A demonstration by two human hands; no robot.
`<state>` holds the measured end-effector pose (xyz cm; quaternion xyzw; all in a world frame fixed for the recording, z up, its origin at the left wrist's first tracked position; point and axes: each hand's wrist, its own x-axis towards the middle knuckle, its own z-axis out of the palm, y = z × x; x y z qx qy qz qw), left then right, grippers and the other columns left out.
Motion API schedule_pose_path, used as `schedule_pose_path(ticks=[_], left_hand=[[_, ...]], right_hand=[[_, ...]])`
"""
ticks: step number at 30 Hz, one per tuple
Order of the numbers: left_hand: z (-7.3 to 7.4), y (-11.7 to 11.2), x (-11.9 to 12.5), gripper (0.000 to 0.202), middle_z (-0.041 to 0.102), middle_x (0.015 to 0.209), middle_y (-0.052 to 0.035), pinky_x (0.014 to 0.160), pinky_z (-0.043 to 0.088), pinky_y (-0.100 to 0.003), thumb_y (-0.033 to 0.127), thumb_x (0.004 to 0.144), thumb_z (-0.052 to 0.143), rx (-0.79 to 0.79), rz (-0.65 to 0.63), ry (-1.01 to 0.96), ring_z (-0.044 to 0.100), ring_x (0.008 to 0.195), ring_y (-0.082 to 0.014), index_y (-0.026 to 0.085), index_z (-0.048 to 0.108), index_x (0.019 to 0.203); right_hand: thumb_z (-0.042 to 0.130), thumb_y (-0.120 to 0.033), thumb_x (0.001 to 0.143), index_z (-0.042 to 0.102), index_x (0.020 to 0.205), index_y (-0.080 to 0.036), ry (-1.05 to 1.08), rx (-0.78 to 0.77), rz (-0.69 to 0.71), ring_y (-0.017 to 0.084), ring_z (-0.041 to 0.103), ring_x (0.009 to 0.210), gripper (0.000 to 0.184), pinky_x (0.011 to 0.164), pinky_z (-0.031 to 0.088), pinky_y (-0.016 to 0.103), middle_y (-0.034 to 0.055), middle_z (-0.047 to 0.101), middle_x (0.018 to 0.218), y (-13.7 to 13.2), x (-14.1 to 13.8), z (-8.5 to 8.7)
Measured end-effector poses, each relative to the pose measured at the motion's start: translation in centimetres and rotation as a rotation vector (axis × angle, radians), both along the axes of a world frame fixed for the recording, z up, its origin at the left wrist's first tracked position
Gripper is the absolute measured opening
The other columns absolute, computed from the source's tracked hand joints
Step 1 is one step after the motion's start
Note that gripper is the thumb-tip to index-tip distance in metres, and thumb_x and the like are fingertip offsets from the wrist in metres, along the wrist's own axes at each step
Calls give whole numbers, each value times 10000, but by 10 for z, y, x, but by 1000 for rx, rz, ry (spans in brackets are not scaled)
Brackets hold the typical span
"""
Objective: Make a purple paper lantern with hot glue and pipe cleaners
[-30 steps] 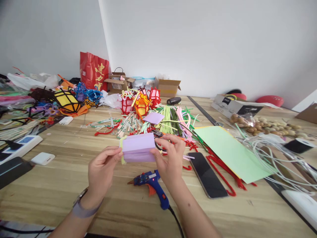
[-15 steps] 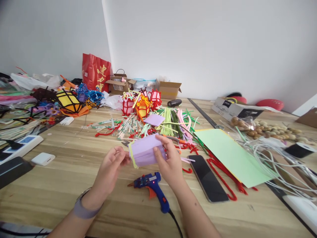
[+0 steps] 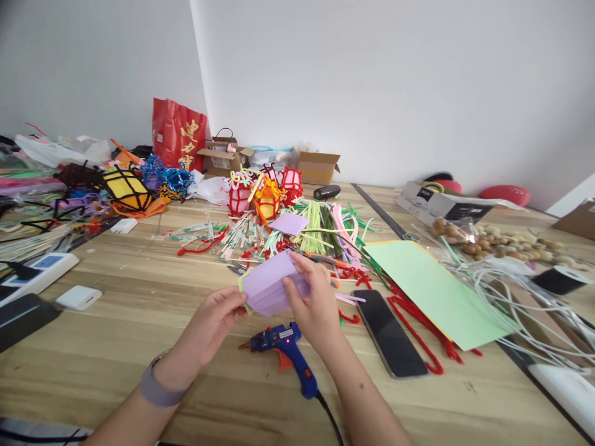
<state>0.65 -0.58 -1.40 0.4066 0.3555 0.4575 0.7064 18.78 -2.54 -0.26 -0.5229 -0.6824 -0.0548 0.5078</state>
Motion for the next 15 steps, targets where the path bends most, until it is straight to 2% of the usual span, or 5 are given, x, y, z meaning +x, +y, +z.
schedule_pose_path(ticks=[3,6,9,11,15], left_hand=[[-1,1,0,122,632,693,-14,596,411,-224,245,635,726,-80,-2,-131,518,644,-120,156,647,664],[-4,6,-2,89,657,707,-13,568,439,-210,161,645,728,-141,103,-268,542,614,-104,148,646,675],[-2,12,-5,77,675,727,-14,589,487,-208,70,702,666,-195,260,-403,590,635,-102,140,635,697],[1,15,-6,116,687,747,-29,628,524,-228,36,761,588,-258,338,-473,627,675,-115,136,625,716],[8,17,-6,154,698,777,-45,621,557,-253,59,844,513,-349,418,-557,656,690,-130,137,609,751]], right_hand=[[556,-331,864,542,1142,-225,-4,77,-68,228,598,948,298,818,477,387,80,651,1016,0,4,7],[506,-384,881,591,871,-208,26,43,-209,204,604,796,196,706,468,326,59,648,844,-9,12,23],[494,-405,881,590,676,-210,-176,-547,-86,155,559,562,299,528,380,259,14,623,632,-28,16,33],[592,-391,813,631,641,-207,-398,-956,40,180,597,588,255,513,343,258,30,658,645,-41,12,29],[632,-297,768,694,854,-168,-530,-1179,-96,286,666,793,167,592,372,292,127,718,875,-58,0,-1]])
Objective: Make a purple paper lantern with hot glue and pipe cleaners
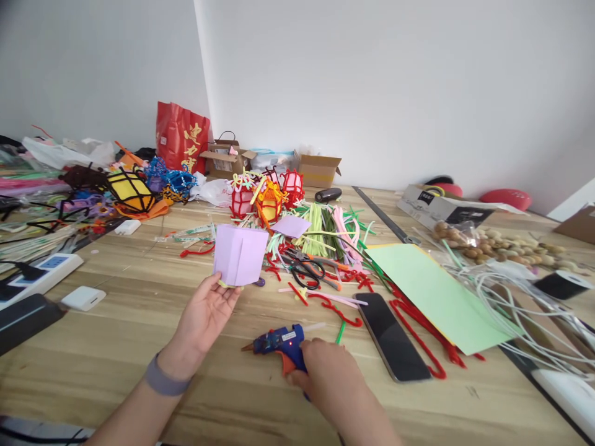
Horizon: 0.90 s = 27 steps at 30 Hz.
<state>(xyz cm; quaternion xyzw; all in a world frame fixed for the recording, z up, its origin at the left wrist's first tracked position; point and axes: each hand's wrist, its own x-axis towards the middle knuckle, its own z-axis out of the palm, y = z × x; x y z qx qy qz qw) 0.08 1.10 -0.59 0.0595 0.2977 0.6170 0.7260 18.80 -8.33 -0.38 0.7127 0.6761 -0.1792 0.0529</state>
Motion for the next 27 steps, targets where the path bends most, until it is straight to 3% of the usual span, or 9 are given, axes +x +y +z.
schedule_pose_path(ticks=[3,6,9,12,15,19,23,27], left_hand=[[0,0,1,147,699,797,-48,632,568,-244,35,849,508,16,4,-5,662,705,-125,125,613,798],[-4,1,1,152,691,786,-47,683,580,-250,8,836,514,54,-1,6,663,724,-123,118,609,790],[-7,2,1,137,691,800,-55,703,584,-253,30,843,518,71,-6,19,664,741,-127,119,615,804],[-7,2,2,131,693,816,-65,698,585,-254,50,849,514,77,-24,21,663,744,-132,119,624,836],[-8,1,3,130,690,809,-73,695,585,-261,43,837,520,96,-46,26,661,744,-138,115,623,805],[-11,-1,5,136,693,834,-88,710,582,-265,32,823,525,141,-93,50,657,755,-140,101,631,772],[-13,-2,5,122,675,767,-69,645,563,-241,31,800,552,156,-109,77,633,688,-124,96,636,741],[-14,-2,5,89,640,679,-30,555,512,-201,42,762,607,144,-110,73,580,590,-92,106,626,703]], right_hand=[[533,-214,805,670,951,-158,105,20,-17,262,649,870,207,669,394,292,133,695,984,-3,1,-18],[523,-242,776,649,820,-179,331,56,-26,202,597,753,147,636,385,273,73,659,845,-5,10,-23],[574,-281,704,589,756,-194,745,98,-162,159,524,687,103,603,372,249,11,586,740,-10,17,-22],[637,-289,649,586,821,-184,1227,41,-322,114,465,590,207,552,338,231,-19,537,672,-11,18,-19],[707,-325,628,619,835,-152,1575,-26,-284,74,378,487,284,484,283,222,-25,503,605,-2,15,-13],[731,-430,680,635,713,-126,1718,-41,-214,42,293,408,320,418,216,200,-50,416,475,21,3,-3],[793,-412,604,656,735,-131,1783,49,-262,27,324,408,339,395,237,190,19,586,637,37,-8,-4],[820,-405,563,661,721,-135,1851,67,-338,30,341,413,351,399,267,190,22,602,639,39,-10,-13]])
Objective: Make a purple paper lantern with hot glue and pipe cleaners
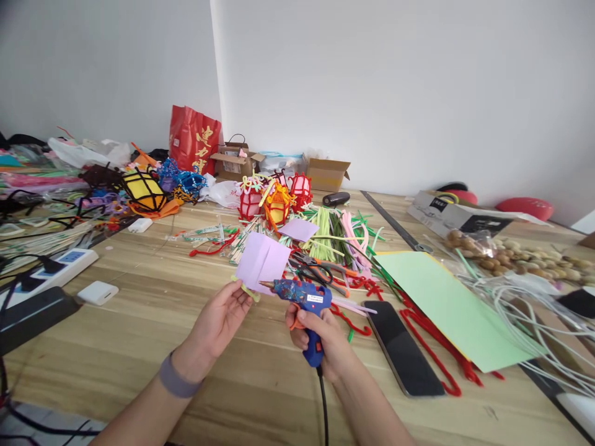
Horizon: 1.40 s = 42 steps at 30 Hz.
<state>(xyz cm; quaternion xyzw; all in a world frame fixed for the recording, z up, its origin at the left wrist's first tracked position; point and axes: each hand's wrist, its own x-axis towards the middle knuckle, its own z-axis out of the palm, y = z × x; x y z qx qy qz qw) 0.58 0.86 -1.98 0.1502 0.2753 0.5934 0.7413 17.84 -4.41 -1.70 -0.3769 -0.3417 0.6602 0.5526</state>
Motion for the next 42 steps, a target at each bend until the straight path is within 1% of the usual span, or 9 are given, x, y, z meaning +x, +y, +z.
schedule_pose_path(ticks=[3,7,14,19,22,25,29,38,42], left_hand=[[1,0,1,67,637,678,-15,541,490,-189,59,731,654,-6,-11,-15,571,586,-84,116,626,708],[1,-2,3,68,656,736,-25,571,486,-203,106,707,695,27,-57,3,586,638,-97,122,631,725],[-2,-4,4,144,622,670,1,565,453,-217,175,654,751,96,-53,81,550,609,-93,130,616,679],[2,-6,5,175,625,669,-3,569,439,-223,205,621,776,117,-55,104,547,612,-98,131,623,665],[4,-7,5,169,632,679,-14,575,433,-221,221,618,777,148,-64,142,547,620,-102,126,646,667],[5,-8,5,158,611,647,-4,574,426,-215,241,631,770,178,-53,178,531,612,-100,135,653,643],[3,-8,5,157,604,647,-2,583,422,-216,252,641,764,196,-36,205,515,609,-99,144,650,634],[0,-9,6,159,587,648,-4,612,418,-228,266,660,745,208,-43,241,502,626,-113,153,639,623],[1,-10,7,154,591,662,-14,613,413,-230,272,655,746,210,-48,250,506,640,-121,152,651,636]], right_hand=[[817,-410,576,659,725,-138,-14,-5,-26,36,372,427,348,412,290,191,21,605,657,-2,2,-5],[802,-429,601,648,745,-140,-131,13,-85,47,412,428,358,409,311,197,30,627,688,-4,1,-8],[780,-459,627,633,730,-143,-286,58,-123,59,456,433,363,424,389,208,21,625,676,-5,-3,-11],[753,-492,646,633,751,-146,-378,97,-134,88,498,456,380,437,425,228,27,625,661,-7,-6,-8],[738,-476,669,630,737,-148,-419,121,-152,96,526,462,352,449,437,230,26,629,660,-10,-9,-5],[730,-462,678,622,735,-152,-425,133,-142,96,545,453,334,457,445,231,29,648,681,-12,-10,-3],[701,-487,700,617,759,-158,-466,124,-128,99,532,427,344,440,440,230,26,643,621,-13,-9,-4],[696,-504,700,611,743,-161,-490,120,-157,86,460,370,356,381,382,212,-34,531,462,-13,-10,-5],[698,-511,693,610,739,-165,-504,112,-181,90,455,369,360,379,386,219,-38,517,454,-14,-11,-5]])
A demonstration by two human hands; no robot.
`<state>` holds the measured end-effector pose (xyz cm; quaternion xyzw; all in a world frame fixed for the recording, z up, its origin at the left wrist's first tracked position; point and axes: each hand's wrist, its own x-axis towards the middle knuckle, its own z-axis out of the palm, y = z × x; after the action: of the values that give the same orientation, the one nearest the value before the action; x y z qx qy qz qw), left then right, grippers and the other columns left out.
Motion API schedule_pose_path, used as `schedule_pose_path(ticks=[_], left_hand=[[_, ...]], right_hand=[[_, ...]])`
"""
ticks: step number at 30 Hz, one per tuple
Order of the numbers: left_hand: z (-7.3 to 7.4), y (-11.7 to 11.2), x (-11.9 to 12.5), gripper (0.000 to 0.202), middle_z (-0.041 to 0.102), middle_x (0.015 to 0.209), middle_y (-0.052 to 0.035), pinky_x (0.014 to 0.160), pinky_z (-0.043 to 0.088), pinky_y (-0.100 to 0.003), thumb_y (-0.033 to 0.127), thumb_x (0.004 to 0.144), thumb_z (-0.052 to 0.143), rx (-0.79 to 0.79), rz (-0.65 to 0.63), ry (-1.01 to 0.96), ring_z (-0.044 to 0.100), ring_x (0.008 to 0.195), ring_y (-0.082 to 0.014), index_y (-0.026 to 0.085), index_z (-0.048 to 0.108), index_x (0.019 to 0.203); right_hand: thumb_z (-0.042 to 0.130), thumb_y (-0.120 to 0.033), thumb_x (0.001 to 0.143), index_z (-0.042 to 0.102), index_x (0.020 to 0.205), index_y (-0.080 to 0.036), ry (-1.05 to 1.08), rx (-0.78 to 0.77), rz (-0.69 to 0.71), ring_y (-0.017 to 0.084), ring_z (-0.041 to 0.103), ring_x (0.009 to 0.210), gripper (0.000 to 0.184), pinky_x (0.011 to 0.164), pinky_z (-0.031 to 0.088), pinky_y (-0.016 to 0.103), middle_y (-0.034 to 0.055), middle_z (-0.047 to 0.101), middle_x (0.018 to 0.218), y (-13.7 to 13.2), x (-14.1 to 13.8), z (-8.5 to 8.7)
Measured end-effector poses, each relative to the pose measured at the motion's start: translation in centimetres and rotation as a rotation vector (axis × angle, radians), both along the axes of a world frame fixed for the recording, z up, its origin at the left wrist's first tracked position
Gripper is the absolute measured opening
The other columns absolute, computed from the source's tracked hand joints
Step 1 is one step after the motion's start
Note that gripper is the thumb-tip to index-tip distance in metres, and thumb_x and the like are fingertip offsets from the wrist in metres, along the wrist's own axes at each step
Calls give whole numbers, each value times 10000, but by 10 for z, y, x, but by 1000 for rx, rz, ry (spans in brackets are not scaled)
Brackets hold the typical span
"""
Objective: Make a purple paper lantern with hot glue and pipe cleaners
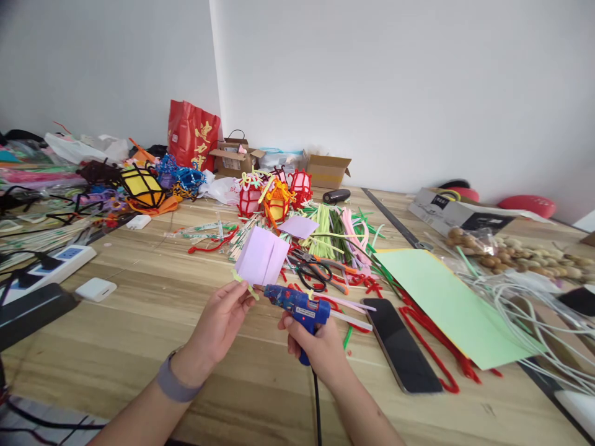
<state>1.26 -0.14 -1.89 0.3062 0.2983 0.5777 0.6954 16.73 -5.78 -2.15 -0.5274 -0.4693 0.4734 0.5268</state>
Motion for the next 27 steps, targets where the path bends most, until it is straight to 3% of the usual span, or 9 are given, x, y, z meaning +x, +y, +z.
schedule_pose_path(ticks=[27], left_hand=[[-1,0,1,177,617,688,-17,628,428,-233,284,643,768,-12,-13,-31,521,662,-117,145,659,644]], right_hand=[[686,-496,702,590,727,-162,-8,-1,-12,70,398,348,348,375,355,207,-61,467,420,0,-1,1]])
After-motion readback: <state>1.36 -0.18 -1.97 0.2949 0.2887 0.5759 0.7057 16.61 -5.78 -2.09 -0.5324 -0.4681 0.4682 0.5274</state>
